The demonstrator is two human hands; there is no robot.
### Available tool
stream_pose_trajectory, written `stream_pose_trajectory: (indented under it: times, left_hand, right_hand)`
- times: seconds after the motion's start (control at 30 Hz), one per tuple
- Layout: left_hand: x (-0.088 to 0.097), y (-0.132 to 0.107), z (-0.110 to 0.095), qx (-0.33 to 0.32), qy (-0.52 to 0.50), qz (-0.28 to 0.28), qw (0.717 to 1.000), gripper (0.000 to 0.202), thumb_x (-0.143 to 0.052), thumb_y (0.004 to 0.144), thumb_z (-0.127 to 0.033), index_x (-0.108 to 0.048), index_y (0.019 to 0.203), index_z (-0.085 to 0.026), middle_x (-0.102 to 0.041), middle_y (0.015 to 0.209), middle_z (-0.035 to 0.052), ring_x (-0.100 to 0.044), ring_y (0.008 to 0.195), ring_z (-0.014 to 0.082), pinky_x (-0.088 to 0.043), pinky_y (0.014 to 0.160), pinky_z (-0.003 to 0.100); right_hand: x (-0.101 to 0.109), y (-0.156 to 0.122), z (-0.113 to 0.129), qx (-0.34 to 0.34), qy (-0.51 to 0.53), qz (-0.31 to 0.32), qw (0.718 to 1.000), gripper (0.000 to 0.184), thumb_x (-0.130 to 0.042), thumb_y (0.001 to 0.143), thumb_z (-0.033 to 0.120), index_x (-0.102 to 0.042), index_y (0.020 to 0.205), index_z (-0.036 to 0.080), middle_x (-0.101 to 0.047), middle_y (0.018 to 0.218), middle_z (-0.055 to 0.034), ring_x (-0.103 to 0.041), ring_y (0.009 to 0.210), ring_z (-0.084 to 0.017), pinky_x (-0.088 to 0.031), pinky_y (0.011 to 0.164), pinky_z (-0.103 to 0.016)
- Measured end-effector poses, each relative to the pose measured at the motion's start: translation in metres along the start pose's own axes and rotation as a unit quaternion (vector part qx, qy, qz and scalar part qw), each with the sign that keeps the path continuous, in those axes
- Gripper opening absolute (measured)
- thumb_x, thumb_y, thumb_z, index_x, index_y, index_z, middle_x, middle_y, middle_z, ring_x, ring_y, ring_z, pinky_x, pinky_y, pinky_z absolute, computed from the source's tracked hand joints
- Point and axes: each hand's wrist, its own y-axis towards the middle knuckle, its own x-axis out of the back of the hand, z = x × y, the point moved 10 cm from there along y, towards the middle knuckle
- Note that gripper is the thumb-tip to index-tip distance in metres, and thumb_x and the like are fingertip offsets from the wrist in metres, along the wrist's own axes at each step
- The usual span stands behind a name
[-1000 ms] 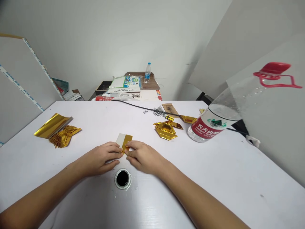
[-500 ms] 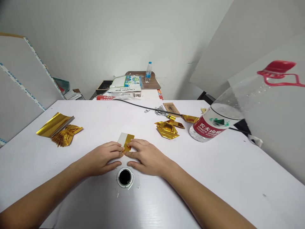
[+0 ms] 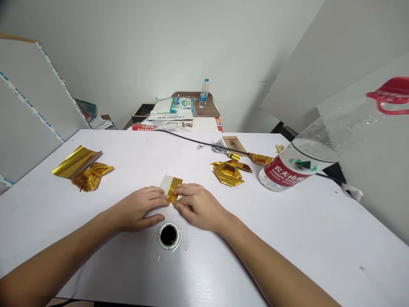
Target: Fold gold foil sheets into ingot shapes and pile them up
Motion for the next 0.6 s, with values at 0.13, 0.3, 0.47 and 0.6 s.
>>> stream_pose_trajectory:
  times: [0.13,0.3,0.47,0.6]
  left_hand:
    - [-0.0012,0.0008,0.0003,0.001,0.009,-0.008,1.0,0.028,-0.055,0.104,-0.04,-0.071,0.117,-0.02,-0.072,0.118,0.0075,-0.065,0.113,0.0223,-0.054,0.103,0.039]
    - [-0.0025,0.0019,0.0016,0.019,0.004,-0.001,1.0,0.028,-0.055,0.104,-0.038,-0.072,0.115,-0.019,-0.072,0.115,0.0076,-0.065,0.11,0.0216,-0.054,0.103,0.04]
    - [0.0033,-0.0006,0.003,0.026,-0.029,0.007,0.999,0.027,-0.053,0.104,-0.032,-0.071,0.121,-0.02,-0.073,0.12,0.0066,-0.065,0.118,0.0212,-0.054,0.11,0.041]
    - [0.0031,-0.0055,0.004,0.01,-0.027,0.013,1.0,0.023,-0.052,0.104,-0.029,-0.073,0.11,-0.02,-0.076,0.119,0.0037,-0.065,0.123,0.0212,-0.052,0.114,0.041]
  right_hand:
    - [-0.0007,0.0001,-0.0039,-0.007,0.019,-0.009,1.0,0.029,-0.05,0.107,0.031,-0.079,0.109,0.025,-0.071,0.131,-0.0013,-0.067,0.127,-0.019,-0.05,0.117,-0.046]
    - [-0.0022,-0.0022,-0.0084,-0.014,0.016,-0.016,1.0,0.028,-0.051,0.106,0.032,-0.078,0.113,0.026,-0.071,0.132,-0.0004,-0.065,0.131,-0.021,-0.05,0.118,-0.049]
    - [-0.0058,-0.0027,-0.0084,-0.023,0.001,-0.006,1.0,0.033,-0.047,0.106,0.031,-0.078,0.117,0.025,-0.07,0.134,-0.0015,-0.062,0.135,-0.023,-0.048,0.118,-0.05]
    - [-0.0055,-0.0025,-0.0018,-0.025,0.009,0.007,1.0,0.035,-0.048,0.107,0.039,-0.075,0.126,0.026,-0.068,0.137,-0.0046,-0.06,0.134,-0.023,-0.045,0.119,-0.049]
